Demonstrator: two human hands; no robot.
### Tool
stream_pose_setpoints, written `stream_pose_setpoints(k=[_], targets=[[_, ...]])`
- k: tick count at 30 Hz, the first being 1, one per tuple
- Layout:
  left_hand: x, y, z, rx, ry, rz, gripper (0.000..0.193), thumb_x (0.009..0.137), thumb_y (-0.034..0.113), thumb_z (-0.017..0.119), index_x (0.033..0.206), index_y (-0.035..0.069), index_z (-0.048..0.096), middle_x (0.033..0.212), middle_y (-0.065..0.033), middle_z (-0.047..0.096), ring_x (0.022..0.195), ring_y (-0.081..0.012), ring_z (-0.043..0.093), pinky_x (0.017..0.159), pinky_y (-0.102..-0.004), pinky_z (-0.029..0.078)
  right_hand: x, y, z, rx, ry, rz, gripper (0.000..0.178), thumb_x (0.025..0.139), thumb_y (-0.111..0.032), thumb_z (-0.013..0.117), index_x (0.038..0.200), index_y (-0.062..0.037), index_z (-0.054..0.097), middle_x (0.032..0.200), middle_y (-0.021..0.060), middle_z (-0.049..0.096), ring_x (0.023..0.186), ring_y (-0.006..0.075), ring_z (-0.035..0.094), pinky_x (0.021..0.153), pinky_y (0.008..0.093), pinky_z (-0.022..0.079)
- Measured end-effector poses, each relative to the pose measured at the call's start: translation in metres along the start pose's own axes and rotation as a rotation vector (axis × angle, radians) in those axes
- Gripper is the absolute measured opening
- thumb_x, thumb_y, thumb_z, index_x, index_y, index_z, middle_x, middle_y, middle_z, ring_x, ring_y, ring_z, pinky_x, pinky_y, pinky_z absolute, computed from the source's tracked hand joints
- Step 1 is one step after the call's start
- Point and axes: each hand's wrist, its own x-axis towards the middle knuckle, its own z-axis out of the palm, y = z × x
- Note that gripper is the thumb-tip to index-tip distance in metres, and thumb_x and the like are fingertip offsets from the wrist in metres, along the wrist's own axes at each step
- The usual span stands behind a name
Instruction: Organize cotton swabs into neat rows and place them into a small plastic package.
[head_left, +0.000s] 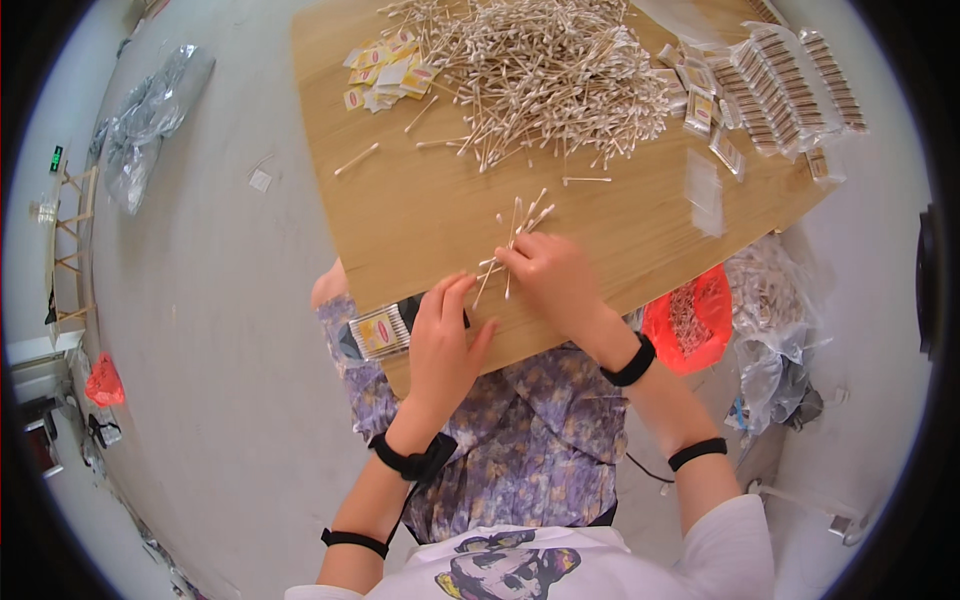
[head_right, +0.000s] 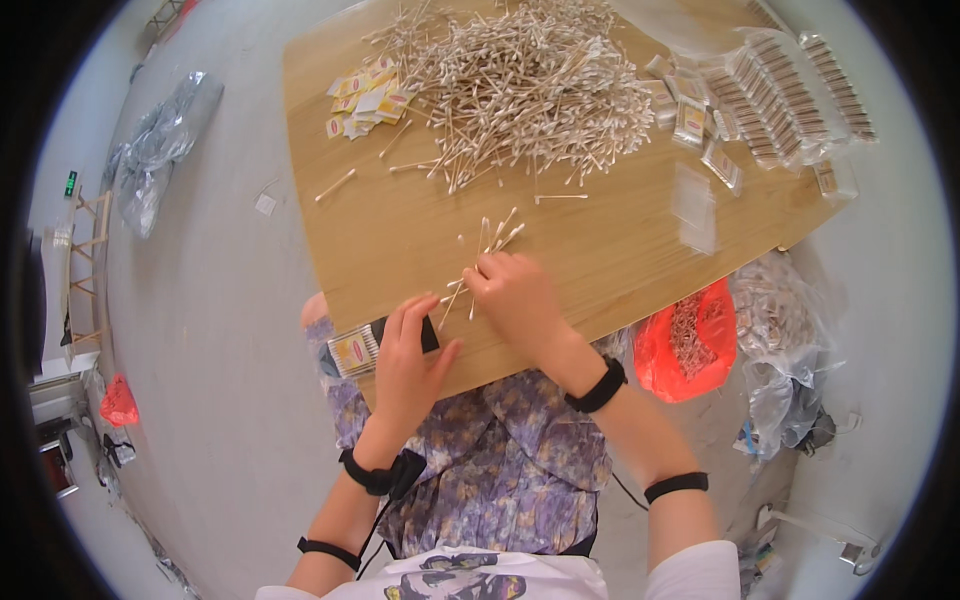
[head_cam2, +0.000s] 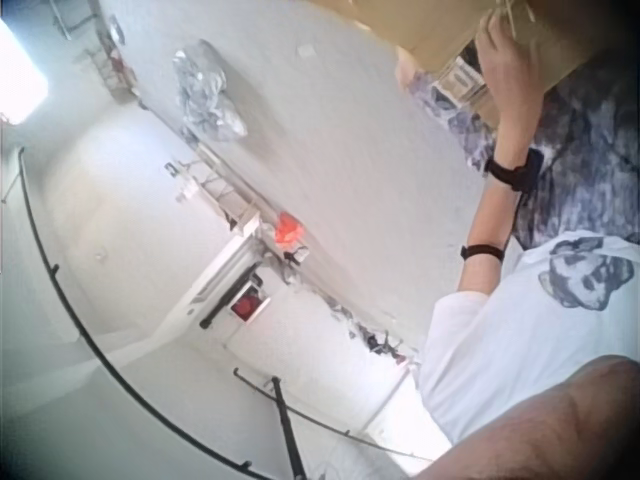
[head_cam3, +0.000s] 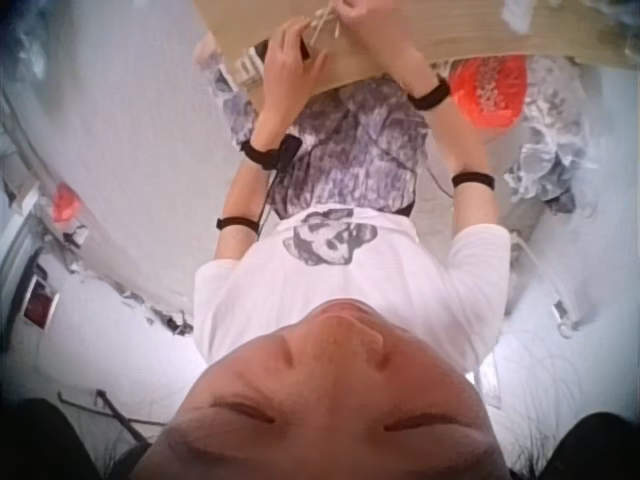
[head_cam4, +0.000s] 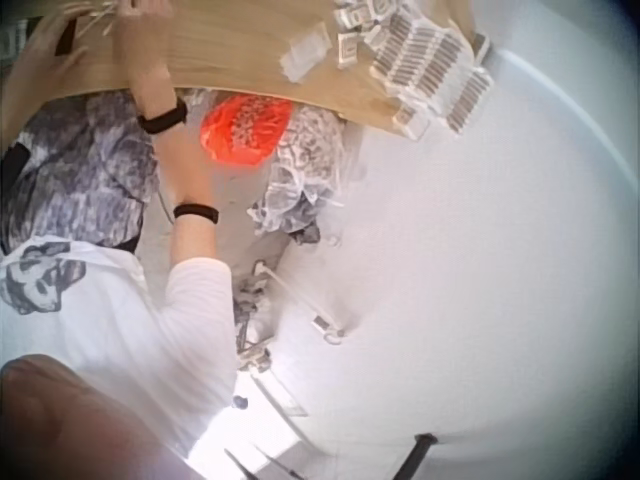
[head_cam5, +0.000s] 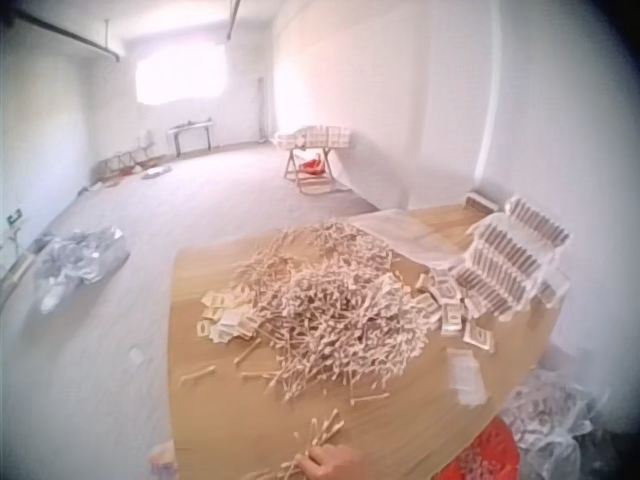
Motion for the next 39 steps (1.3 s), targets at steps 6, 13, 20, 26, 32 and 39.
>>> stream_pose_setpoints(k=[6, 13, 20, 26, 32, 39], targets=[[0.021, -0.004, 0.020, 0.095, 0.024, 0.006, 0.060, 0.073, 0.007, 0.082, 0.126, 0.003, 0.055, 0.123, -0.0157, 0.062, 0.117, -0.0362, 0.057, 0.096, -0.0438, 0.049, -0.005, -0.021, -0.008, 0.151, 0.024, 0.232, 0.041, 0.078, -0.002, 0.068, 0.119, -0.0090, 0.062, 0.110, 0.0120, 0.061, 0.112, 0.0312, 0.059, 0.089, 0.0422, 0.051], [0.034, -0.014, 0.035, 0.056, 0.073, 0.146, 0.031, 0.079, -0.001, 0.068, 0.109, 0.001, 0.062, 0.108, -0.0138, 0.067, 0.110, -0.0350, 0.060, 0.091, -0.0433, 0.051, 0.003, 0.010, -0.009, 0.140, -0.187, -0.092, 0.069, 0.077, -0.005, 0.074, 0.142, -0.0129, 0.051, 0.138, 0.0088, 0.055, 0.140, 0.0314, 0.042, 0.119, 0.0484, 0.030], [0.029, -0.022, 0.022, 0.011, 0.103, 0.078, 0.014, 0.084, 0.000, 0.067, 0.098, 0.004, 0.069, 0.100, -0.0096, 0.067, 0.097, -0.0311, 0.063, 0.081, -0.0398, 0.053, -0.001, 0.029, -0.027, 0.143, -0.213, -0.081, 0.063, 0.077, -0.007, 0.075, 0.136, -0.0077, 0.054, 0.132, 0.0091, 0.058, 0.136, 0.0303, 0.046, 0.118, 0.0472, 0.032], [0.028, -0.025, 0.026, 0.003, 0.110, 0.054, 0.010, 0.087, 0.004, 0.068, 0.097, 0.004, 0.070, 0.091, -0.0102, 0.063, 0.089, -0.0304, 0.063, 0.075, -0.0399, 0.052, -0.012, 0.033, -0.032, 0.089, -0.090, 0.017, 0.039, 0.077, -0.007, 0.075, 0.115, -0.0072, 0.067, 0.111, 0.0066, 0.066, 0.110, 0.0280, 0.059, 0.098, 0.0408, 0.046], [0.031, -0.025, 0.027, 0.026, 0.135, 0.092, 0.009, 0.085, 0.001, 0.068, 0.093, 0.003, 0.069, 0.086, -0.0102, 0.062, 0.085, -0.0301, 0.061, 0.073, -0.0401, 0.052, -0.018, 0.029, -0.018, 0.079, 0.055, 0.076, 0.018, 0.077, -0.008, 0.076, 0.095, -0.0075, 0.072, 0.095, 0.0047, 0.068, 0.094, 0.0279, 0.063, 0.086, 0.0380, 0.049], [0.029, -0.027, 0.025, 0.053, 0.154, -0.009, 0.008, 0.087, 0.004, 0.069, 0.095, 0.002, 0.069, 0.089, -0.0118, 0.063, 0.085, -0.0319, 0.062, 0.074, -0.0404, 0.051, -0.039, 0.049, -0.041, 0.040, 0.006, 0.104, 0.009, 0.079, -0.006, 0.073, 0.088, -0.0063, 0.071, 0.089, 0.0048, 0.067, 0.091, 0.0252, 0.063, 0.084, 0.0381, 0.048]])
